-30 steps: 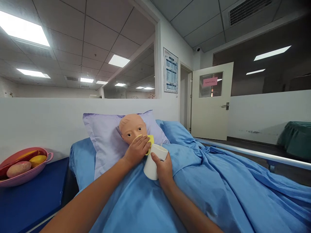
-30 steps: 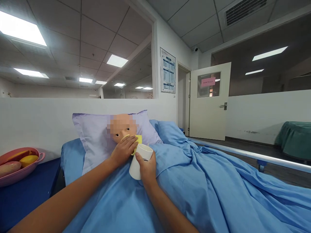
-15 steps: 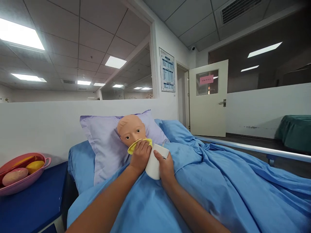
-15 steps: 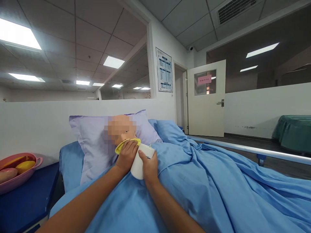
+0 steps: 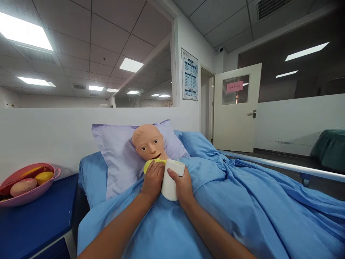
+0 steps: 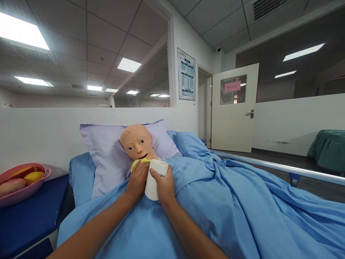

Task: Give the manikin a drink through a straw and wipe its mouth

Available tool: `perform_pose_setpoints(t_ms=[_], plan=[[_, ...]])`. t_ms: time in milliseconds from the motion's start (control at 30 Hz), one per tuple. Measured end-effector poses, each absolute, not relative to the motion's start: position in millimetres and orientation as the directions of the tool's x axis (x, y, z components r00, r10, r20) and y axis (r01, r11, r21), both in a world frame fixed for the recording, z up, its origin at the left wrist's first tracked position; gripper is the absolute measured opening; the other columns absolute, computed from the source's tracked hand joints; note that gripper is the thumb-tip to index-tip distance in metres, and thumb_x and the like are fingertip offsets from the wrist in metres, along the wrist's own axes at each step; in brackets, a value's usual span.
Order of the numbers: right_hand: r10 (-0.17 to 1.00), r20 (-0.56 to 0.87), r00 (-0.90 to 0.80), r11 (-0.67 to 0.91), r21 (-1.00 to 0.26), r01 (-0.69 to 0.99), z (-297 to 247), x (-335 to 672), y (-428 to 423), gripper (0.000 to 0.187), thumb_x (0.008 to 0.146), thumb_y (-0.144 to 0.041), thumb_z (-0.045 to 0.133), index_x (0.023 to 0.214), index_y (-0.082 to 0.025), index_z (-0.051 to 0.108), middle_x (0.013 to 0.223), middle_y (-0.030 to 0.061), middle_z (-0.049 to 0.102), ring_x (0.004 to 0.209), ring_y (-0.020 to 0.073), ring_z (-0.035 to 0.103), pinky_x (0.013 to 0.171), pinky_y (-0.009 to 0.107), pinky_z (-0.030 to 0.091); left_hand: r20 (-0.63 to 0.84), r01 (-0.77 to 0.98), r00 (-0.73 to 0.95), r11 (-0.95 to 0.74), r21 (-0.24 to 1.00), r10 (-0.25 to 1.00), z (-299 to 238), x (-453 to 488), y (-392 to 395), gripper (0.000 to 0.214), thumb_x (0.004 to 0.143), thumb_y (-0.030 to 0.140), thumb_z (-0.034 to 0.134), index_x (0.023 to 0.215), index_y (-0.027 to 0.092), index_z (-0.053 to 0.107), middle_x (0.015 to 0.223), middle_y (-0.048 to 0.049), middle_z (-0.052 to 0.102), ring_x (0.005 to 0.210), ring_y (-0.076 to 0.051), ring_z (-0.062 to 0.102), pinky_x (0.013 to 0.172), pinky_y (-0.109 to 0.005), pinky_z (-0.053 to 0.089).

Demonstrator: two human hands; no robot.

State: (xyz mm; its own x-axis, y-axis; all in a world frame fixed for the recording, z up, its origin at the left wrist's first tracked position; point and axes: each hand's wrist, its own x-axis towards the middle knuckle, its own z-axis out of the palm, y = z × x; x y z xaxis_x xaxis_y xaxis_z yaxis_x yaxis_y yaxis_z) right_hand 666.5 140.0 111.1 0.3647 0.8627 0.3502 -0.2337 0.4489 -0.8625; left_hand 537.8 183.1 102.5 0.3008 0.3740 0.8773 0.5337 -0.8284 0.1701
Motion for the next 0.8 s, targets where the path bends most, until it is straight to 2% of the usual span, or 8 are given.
perform_pose_setpoints(t_ms=[133, 200, 267, 400, 467, 633, 800], plan=[[0.825, 0.411, 0.389, 0.525, -0.812, -0.255, 110, 663, 139, 0.058, 0.064, -0.044, 0.081, 0.112, -0.021, 0.057, 0.106, 0.0057, 0.071, 0.088, 0.0236, 0.067, 0.074, 0.036, 0.054, 0.865, 0.617, 0.499, -0.719, -0.319, 0.044, 134, 529, 180, 0.029, 0.094, 0.016, 0.045, 0.118, 0.017, 0.061, 0.117, -0.0064, 0.07, 0.123, -0.02, 0.057, 0.114, -0.049, 0.042], [0.811, 0.42, 0.406, 0.54, -0.806, -0.244, 111, 662, 139, 0.057, 0.064, -0.044, 0.08, 0.111, -0.02, 0.057, 0.107, 0.0059, 0.071, 0.088, 0.0232, 0.066, 0.073, 0.036, 0.054, 0.822, 0.597, 0.566, -0.653, -0.466, -0.069, 160, 529, 181, 0.028, 0.093, 0.013, 0.044, 0.116, 0.016, 0.061, 0.122, -0.0074, 0.068, 0.129, -0.02, 0.053, 0.115, -0.047, 0.042], [0.814, 0.418, 0.404, 0.534, -0.813, -0.233, 112, 662, 137, 0.056, 0.064, -0.045, 0.08, 0.11, -0.02, 0.058, 0.104, 0.0054, 0.071, 0.086, 0.023, 0.066, 0.072, 0.035, 0.054, 0.789, 0.593, 0.605, -0.6, -0.537, -0.107, 181, 535, 184, 0.026, 0.093, 0.013, 0.045, 0.114, 0.015, 0.061, 0.124, -0.0086, 0.066, 0.131, -0.021, 0.052, 0.116, -0.047, 0.041], [0.831, 0.376, 0.41, 0.496, -0.833, -0.243, 114, 663, 136, 0.056, 0.064, -0.045, 0.08, 0.108, -0.021, 0.058, 0.099, 0.0045, 0.071, 0.081, 0.0223, 0.066, 0.068, 0.035, 0.054, 0.716, 0.603, 0.697, -0.506, -0.617, -0.044, 193, 550, 198, 0.021, 0.093, 0.018, 0.047, 0.104, 0.013, 0.064, 0.113, -0.0076, 0.07, 0.119, -0.021, 0.061, 0.11, -0.041, 0.047], [0.837, 0.347, 0.423, 0.48, -0.837, -0.263, 114, 663, 136, 0.056, 0.064, -0.047, 0.08, 0.108, -0.021, 0.057, 0.096, 0.0037, 0.07, 0.078, 0.0214, 0.065, 0.066, 0.035, 0.053, 0.713, 0.629, 0.701, -0.47, -0.619, -0.002, 186, 555, 204, 0.02, 0.093, 0.018, 0.047, 0.102, 0.012, 0.064, 0.11, -0.0072, 0.071, 0.115, -0.021, 0.063, 0.108, -0.039, 0.049], [0.835, 0.339, 0.433, 0.487, -0.821, -0.297, 113, 663, 138, 0.056, 0.062, -0.049, 0.079, 0.105, -0.021, 0.056, 0.093, 0.0024, 0.069, 0.074, 0.0202, 0.063, 0.065, 0.035, 0.053, 0.783, 0.709, 0.617, -0.487, -0.511, 0.077, 169, 558, 203, 0.023, 0.093, 0.017, 0.048, 0.109, 0.011, 0.062, 0.112, -0.0069, 0.07, 0.113, -0.019, 0.063, 0.109, -0.037, 0.048], [0.806, 0.392, 0.444, 0.522, -0.824, -0.219, 111, 663, 136, 0.056, 0.062, -0.048, 0.079, 0.105, -0.02, 0.056, 0.094, 0.0033, 0.067, 0.082, 0.0219, 0.063, 0.075, 0.038, 0.053, 0.829, 0.72, 0.55, -0.557, -0.414, 0.095, 160, 557, 196, 0.021, 0.093, 0.018, 0.048, 0.108, 0.012, 0.062, 0.108, -0.0073, 0.071, 0.109, -0.018, 0.065, 0.108, -0.038, 0.05]])
